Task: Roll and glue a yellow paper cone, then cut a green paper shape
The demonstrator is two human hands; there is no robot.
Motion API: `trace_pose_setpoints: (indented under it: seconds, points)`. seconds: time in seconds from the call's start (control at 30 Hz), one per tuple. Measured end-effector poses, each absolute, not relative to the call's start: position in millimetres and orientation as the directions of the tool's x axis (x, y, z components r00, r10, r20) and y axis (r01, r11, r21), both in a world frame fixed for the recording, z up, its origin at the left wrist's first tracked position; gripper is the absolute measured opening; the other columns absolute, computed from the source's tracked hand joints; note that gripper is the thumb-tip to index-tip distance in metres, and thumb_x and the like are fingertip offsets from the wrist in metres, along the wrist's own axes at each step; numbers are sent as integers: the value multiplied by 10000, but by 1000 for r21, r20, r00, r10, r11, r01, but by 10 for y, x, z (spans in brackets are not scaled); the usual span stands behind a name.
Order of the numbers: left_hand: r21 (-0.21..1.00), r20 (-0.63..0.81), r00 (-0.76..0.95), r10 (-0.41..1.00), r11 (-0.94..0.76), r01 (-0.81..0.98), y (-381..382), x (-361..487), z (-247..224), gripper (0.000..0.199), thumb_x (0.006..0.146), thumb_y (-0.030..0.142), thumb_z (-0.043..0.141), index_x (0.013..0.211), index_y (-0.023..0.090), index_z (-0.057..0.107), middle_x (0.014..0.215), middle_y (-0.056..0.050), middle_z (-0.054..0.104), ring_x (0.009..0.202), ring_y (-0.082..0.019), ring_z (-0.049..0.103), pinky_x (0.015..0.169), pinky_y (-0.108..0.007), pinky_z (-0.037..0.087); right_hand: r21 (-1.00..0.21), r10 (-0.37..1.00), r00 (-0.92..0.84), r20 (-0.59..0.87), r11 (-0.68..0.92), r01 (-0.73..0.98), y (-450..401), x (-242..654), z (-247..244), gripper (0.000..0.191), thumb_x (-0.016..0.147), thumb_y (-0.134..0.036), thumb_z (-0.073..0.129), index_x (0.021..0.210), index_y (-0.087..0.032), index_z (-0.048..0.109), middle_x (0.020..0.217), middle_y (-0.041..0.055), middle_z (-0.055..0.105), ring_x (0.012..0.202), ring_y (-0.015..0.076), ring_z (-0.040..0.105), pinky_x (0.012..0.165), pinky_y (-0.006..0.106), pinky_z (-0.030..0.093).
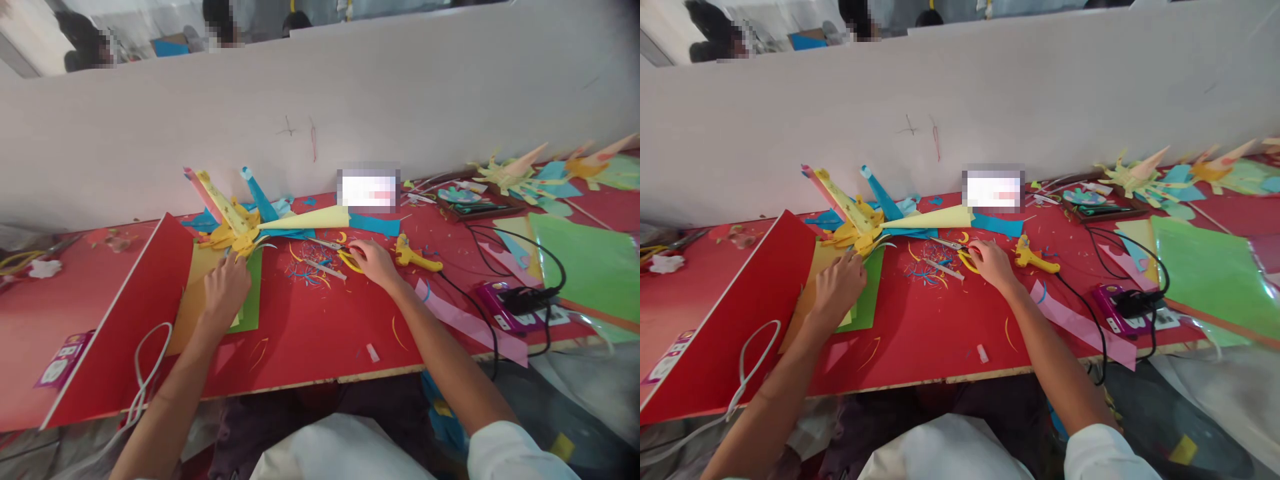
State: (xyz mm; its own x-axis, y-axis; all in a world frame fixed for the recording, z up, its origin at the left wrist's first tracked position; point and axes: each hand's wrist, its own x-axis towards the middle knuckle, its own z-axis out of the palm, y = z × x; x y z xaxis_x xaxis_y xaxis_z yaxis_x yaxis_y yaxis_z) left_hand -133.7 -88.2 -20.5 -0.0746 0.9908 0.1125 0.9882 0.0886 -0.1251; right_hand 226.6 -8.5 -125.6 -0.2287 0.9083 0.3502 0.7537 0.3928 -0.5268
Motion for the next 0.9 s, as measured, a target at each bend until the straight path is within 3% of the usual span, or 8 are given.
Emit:
trace_pose_setpoints:
  seconds: [0.23,0.4,0.73,0.9]
  points:
    - [-96,290,-7,957,36,995,-881,-1444,41,347,1033,216,405,1125,210,739,1431,-126,686,1290,-345,643,1053,-494,505,-520,907,-233,350,395,757,-87,2270,-1270,260,1057,-303,508,1178,-240,729,1211,112,787,1102,302,714,953,417,544]
    - [-160,335,3,942,54,986,-935,-1398,269,315,1043,239,413,1050,218,727,1461,-87,676,1255,-327,660,1061,-486,490,-527,909,-238,343,396,752,-83,2276,-1262,267,1054,-307,508,1181,-239,734,1200,114,790,1119,310,706,971,437,540]
    - [-142,286,73,955,-33,989,-1126,-1071,599,212,1014,234,453,995,224,663,1071,-108,734,1050,-313,697,868,-398,511,-527,920,-220,325,370,765,-92,2259,-1263,279,1059,-320,504,1200,-232,728,1206,113,788,1133,311,695,981,437,532]
    - [-95,286,76,955,-51,994,-1224,-961,738,172,994,268,480,919,230,629,1002,-70,733,883,-259,695,642,-311,415,-544,914,-210,347,379,749,-79,2242,-1299,289,1049,-289,487,1180,-230,738,1158,111,785,1096,305,690,992,445,530]
